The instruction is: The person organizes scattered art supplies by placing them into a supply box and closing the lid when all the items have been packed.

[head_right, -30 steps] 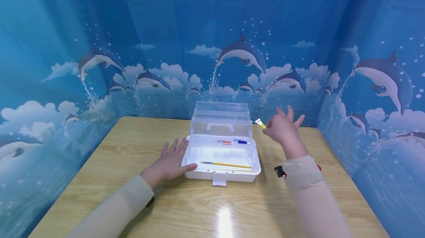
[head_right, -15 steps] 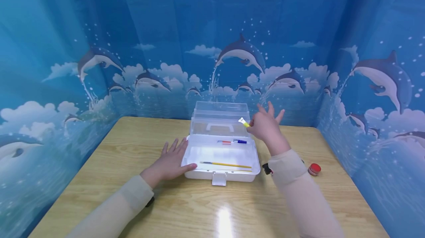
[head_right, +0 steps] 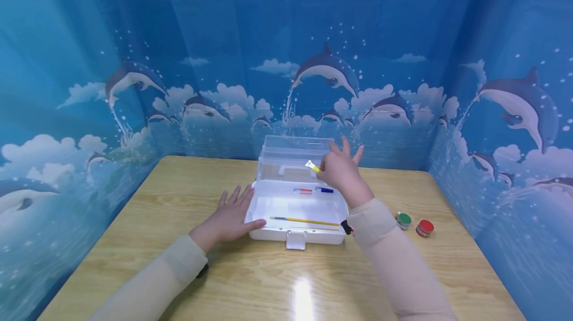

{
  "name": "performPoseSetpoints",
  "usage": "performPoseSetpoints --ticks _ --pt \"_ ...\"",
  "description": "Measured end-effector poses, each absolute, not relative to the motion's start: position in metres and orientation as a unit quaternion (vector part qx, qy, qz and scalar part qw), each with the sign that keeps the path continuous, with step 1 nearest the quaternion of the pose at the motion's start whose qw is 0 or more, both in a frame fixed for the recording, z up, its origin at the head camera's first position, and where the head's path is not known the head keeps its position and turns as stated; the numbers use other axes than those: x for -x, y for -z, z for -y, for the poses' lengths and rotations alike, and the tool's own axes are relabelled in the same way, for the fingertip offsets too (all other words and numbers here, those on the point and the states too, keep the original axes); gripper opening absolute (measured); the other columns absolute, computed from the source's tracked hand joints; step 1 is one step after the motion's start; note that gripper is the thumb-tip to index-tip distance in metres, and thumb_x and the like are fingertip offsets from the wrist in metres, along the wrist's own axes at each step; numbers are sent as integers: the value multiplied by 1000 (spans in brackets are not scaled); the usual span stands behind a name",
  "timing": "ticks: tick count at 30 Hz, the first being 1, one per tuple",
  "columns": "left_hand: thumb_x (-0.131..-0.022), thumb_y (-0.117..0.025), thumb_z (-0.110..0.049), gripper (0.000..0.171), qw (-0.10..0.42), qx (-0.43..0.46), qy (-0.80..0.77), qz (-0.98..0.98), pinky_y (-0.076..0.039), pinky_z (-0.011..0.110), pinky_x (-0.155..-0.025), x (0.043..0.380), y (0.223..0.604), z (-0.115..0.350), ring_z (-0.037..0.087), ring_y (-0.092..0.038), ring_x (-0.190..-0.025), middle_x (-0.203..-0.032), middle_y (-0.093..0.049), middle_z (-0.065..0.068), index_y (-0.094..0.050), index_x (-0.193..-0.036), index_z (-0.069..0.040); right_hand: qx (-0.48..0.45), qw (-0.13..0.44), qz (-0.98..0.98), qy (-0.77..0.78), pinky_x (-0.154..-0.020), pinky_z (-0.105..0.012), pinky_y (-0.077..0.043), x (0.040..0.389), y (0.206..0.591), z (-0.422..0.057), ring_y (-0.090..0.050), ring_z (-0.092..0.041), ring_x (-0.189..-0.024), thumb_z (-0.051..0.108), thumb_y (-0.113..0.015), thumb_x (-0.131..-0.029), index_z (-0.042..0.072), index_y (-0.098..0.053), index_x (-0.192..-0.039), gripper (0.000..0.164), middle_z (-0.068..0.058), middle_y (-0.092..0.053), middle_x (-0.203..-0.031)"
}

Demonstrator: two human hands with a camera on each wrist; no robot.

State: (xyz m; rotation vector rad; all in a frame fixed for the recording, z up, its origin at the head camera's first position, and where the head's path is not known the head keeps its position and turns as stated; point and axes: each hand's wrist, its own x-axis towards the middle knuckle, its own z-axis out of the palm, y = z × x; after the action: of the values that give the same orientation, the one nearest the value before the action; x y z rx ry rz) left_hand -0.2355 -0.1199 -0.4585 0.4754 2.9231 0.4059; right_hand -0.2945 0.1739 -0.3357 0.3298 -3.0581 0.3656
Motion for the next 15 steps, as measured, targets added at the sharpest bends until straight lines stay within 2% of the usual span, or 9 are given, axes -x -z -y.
performPoseSetpoints --ticks 7,15 --pt "-91 -42 -77 104 75 -161 -132 -975 8 58 -119 234 456 120 35 3 -153 -168 -2 7 -6 -162 -10 -136 32 983 -119 -105 -70 23 298 339 -162 9 -43 -151 22 -80 -83 20 -73 -71 14 -17 -24 -164" --pt "-91 -43 -76 104 73 -160 -135 -975 8 59 -119 233 453 119 36 1 -153 -168 -4 8 -7 -161 -9 -177 36 978 -101 -109 -73 13 302 351 -149 3 -44 -151 22 -82 -82 21 -74 -73 12 -16 -27 -163"
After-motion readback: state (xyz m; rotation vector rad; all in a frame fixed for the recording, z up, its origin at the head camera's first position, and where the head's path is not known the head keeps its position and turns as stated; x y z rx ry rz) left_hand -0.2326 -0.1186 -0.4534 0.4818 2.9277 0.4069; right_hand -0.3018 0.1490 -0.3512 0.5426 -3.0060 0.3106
